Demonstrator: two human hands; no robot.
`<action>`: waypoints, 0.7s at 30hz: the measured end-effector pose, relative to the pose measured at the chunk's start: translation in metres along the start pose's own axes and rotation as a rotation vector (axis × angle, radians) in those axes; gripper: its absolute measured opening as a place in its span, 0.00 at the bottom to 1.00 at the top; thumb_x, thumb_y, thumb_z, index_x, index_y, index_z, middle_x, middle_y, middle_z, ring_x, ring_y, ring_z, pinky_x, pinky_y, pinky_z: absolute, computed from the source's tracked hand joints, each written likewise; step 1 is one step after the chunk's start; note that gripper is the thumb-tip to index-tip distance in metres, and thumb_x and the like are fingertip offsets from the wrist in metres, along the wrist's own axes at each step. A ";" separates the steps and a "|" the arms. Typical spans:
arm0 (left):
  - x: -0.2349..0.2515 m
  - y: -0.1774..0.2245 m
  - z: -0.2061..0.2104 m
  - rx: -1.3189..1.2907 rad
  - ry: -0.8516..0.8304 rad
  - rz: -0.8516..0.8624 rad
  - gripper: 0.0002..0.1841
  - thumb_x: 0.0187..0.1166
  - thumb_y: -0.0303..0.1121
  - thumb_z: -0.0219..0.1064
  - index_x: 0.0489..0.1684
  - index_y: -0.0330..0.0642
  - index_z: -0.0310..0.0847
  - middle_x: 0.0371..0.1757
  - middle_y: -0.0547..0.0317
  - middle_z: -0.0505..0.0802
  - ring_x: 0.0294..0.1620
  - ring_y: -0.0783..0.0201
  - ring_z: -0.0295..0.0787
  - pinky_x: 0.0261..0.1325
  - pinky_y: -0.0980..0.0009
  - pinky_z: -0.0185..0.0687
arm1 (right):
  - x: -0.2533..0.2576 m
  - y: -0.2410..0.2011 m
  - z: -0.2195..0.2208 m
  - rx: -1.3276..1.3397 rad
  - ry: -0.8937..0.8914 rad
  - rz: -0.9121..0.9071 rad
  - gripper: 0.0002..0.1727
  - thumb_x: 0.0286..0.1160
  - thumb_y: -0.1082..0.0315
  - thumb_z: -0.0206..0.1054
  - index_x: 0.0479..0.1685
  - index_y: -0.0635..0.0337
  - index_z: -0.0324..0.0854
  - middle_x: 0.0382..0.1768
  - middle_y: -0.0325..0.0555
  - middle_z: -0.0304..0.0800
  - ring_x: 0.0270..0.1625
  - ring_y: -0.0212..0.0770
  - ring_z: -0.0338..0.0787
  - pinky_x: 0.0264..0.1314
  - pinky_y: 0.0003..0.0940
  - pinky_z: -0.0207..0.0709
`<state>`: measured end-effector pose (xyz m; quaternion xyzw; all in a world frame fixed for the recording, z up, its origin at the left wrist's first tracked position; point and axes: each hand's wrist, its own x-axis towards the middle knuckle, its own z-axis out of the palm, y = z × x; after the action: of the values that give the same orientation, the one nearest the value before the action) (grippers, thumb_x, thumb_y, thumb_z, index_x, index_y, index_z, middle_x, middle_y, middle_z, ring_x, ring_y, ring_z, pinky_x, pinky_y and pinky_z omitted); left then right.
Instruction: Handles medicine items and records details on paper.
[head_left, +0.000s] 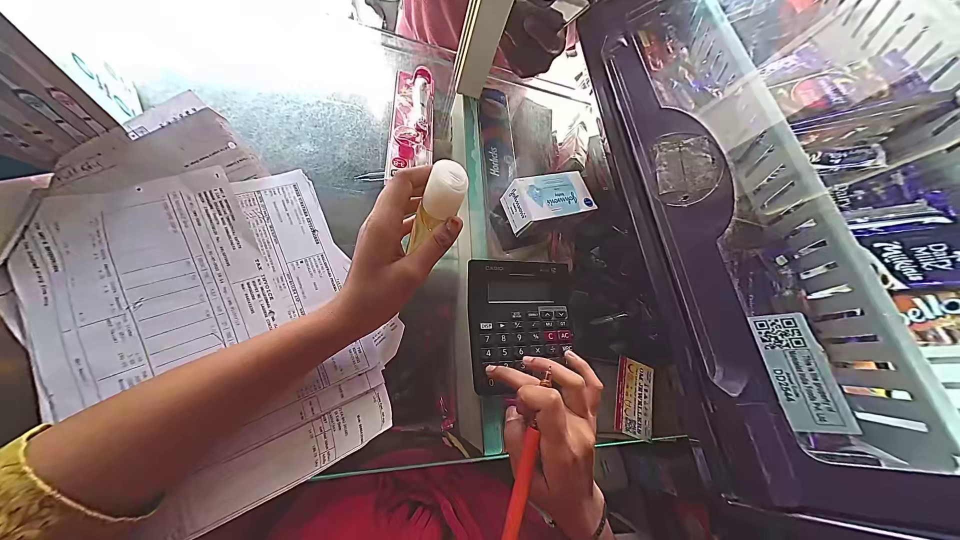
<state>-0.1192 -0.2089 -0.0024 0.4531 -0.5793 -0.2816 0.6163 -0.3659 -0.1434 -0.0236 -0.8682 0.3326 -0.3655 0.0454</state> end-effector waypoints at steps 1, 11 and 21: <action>0.001 0.001 -0.001 0.009 -0.011 -0.005 0.24 0.84 0.34 0.62 0.74 0.31 0.67 0.65 0.50 0.84 0.66 0.69 0.85 0.67 0.74 0.84 | 0.000 0.000 -0.002 0.035 0.035 0.015 0.10 0.90 0.60 0.45 0.41 0.47 0.69 0.51 0.32 0.94 0.72 0.35 0.82 0.90 0.45 0.44; 0.019 0.035 -0.024 0.418 -0.331 -0.028 0.26 0.73 0.40 0.72 0.69 0.44 0.75 0.60 0.60 0.90 0.62 0.72 0.89 0.59 0.73 0.87 | -0.007 0.027 -0.028 -0.004 0.251 0.114 0.09 0.90 0.59 0.46 0.41 0.49 0.67 0.46 0.32 0.95 0.67 0.33 0.87 0.88 0.39 0.57; 0.031 0.054 -0.040 0.493 -0.449 -0.192 0.24 0.75 0.35 0.74 0.70 0.49 0.75 0.62 0.58 0.90 0.56 0.69 0.93 0.51 0.70 0.93 | -0.011 0.023 -0.018 -0.008 0.224 0.085 0.11 0.90 0.60 0.45 0.40 0.49 0.70 0.45 0.34 0.96 0.65 0.35 0.87 0.87 0.40 0.55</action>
<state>-0.0850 -0.2034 0.0629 0.5676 -0.7059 -0.2823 0.3160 -0.3957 -0.1518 -0.0245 -0.8071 0.3735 -0.4569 0.0200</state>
